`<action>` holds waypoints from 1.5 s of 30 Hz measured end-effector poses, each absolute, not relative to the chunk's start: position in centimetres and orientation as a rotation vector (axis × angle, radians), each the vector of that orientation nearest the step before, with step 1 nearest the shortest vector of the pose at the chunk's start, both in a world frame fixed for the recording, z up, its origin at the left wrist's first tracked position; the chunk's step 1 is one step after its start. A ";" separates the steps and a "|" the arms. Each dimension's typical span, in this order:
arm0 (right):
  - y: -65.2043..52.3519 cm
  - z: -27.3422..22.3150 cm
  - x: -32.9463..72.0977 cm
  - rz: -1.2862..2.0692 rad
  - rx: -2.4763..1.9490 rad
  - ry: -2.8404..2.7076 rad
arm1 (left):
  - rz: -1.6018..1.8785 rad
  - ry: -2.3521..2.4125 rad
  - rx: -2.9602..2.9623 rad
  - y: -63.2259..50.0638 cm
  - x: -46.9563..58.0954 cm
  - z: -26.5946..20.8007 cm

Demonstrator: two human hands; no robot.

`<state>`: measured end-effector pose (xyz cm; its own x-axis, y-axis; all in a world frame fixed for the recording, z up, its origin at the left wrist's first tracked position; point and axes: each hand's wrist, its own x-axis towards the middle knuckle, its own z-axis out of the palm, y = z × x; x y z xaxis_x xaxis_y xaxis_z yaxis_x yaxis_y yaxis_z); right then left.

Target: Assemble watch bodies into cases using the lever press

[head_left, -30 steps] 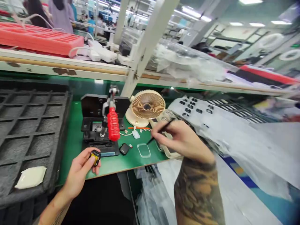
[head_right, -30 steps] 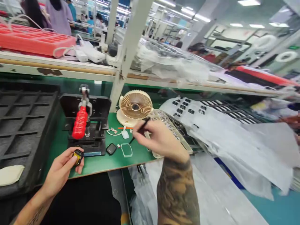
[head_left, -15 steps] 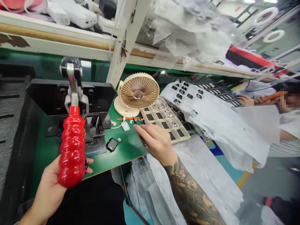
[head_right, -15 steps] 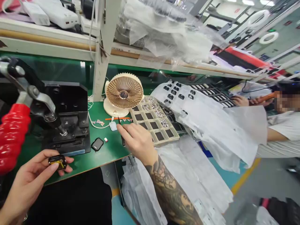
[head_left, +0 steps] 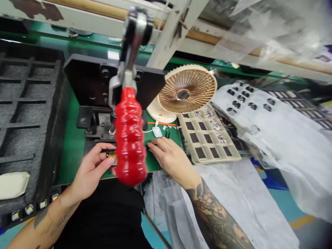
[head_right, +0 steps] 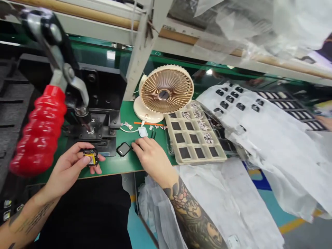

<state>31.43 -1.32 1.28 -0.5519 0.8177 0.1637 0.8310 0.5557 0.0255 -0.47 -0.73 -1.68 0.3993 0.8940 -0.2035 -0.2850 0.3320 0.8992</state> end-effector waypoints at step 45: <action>-5.0 0.5 23.5 0.076 -1.032 -2.220 | 0.821 0.839 1.604 -1.8 -0.2 -1.3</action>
